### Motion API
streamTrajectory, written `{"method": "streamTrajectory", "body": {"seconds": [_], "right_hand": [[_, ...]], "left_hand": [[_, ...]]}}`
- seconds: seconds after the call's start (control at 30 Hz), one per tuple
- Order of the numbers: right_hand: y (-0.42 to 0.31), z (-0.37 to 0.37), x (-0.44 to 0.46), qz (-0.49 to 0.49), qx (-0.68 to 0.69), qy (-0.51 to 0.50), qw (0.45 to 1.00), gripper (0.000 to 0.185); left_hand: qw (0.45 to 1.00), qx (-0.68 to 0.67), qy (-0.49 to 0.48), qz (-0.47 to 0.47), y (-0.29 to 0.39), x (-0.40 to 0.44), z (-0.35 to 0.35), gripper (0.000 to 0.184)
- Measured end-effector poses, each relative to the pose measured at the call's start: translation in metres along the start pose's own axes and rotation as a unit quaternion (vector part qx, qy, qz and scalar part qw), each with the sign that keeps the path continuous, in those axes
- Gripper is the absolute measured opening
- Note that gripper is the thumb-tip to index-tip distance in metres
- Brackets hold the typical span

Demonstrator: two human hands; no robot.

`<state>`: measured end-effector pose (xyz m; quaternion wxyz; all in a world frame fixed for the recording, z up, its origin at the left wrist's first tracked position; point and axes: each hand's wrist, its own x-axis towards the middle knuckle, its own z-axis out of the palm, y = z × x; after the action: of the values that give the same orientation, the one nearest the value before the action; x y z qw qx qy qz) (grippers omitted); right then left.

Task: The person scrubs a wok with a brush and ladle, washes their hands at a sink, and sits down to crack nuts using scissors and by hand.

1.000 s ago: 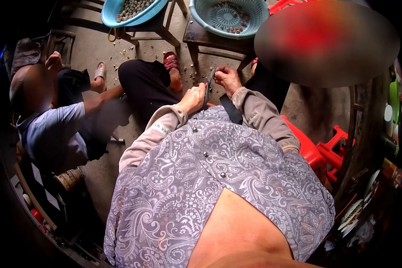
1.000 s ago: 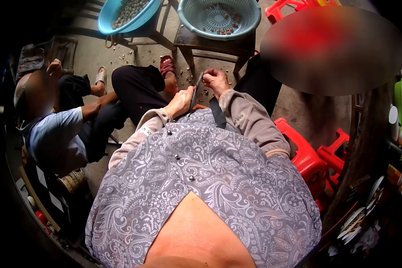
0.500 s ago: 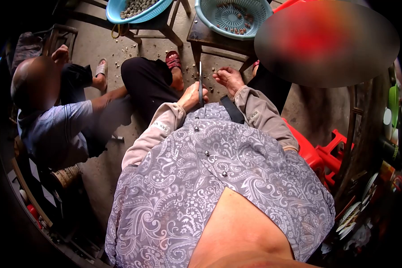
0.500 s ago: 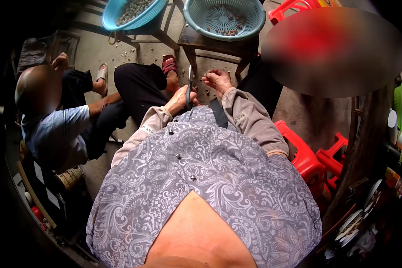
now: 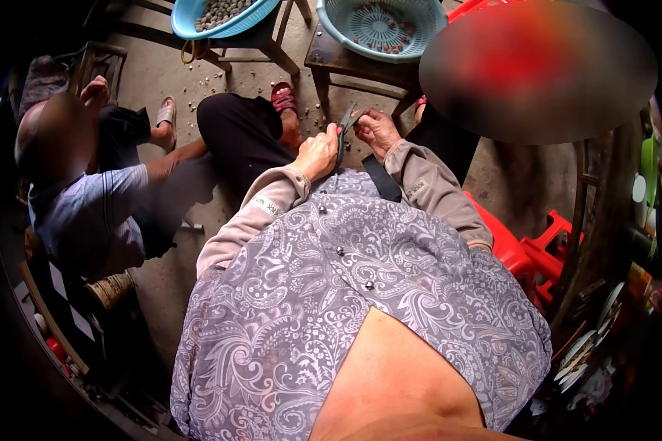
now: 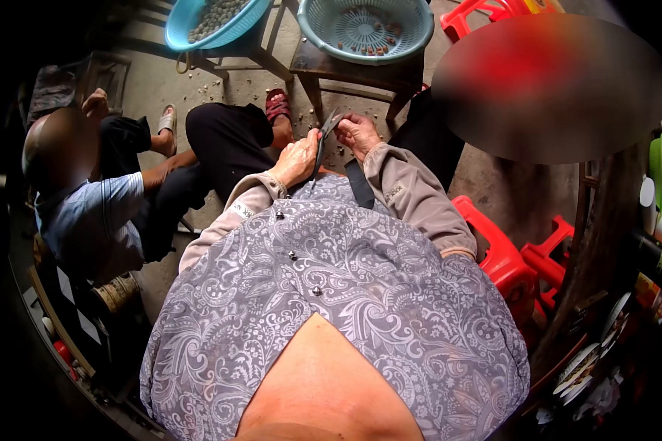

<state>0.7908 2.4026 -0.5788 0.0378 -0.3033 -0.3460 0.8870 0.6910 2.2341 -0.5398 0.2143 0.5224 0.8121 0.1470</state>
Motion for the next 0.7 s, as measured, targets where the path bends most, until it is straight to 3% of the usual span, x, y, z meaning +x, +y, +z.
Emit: {"method": "streamTrajectory", "body": {"seconds": [0.27, 0.47, 0.57, 0.67, 0.7], "right_hand": [[0.0, 0.001, 0.001, -0.016, -0.035, 0.012, 0.999, 0.003], [-0.001, 0.005, -0.001, 0.002, -0.057, 0.034, 0.998, 0.006], [-0.002, 0.008, -0.002, 0.012, -0.065, 0.051, 0.996, 0.008], [-0.002, -0.001, 0.004, 0.027, 0.007, 0.042, 0.999, 0.017], [0.0, -0.005, 0.005, 0.027, 0.032, 0.026, 0.999, 0.018]], "left_hand": [[0.998, -0.024, -0.005, 0.049, -0.01, -0.002, -0.006, 0.022], [0.991, -0.08, -0.023, 0.105, -0.016, -0.008, -0.007, 0.034], [0.98, -0.174, -0.033, 0.085, -0.022, -0.004, -0.003, 0.031], [0.89, -0.435, -0.031, -0.131, -0.012, -0.001, -0.017, 0.023], [0.914, -0.387, -0.042, -0.115, -0.018, -0.001, -0.013, 0.03]]}}
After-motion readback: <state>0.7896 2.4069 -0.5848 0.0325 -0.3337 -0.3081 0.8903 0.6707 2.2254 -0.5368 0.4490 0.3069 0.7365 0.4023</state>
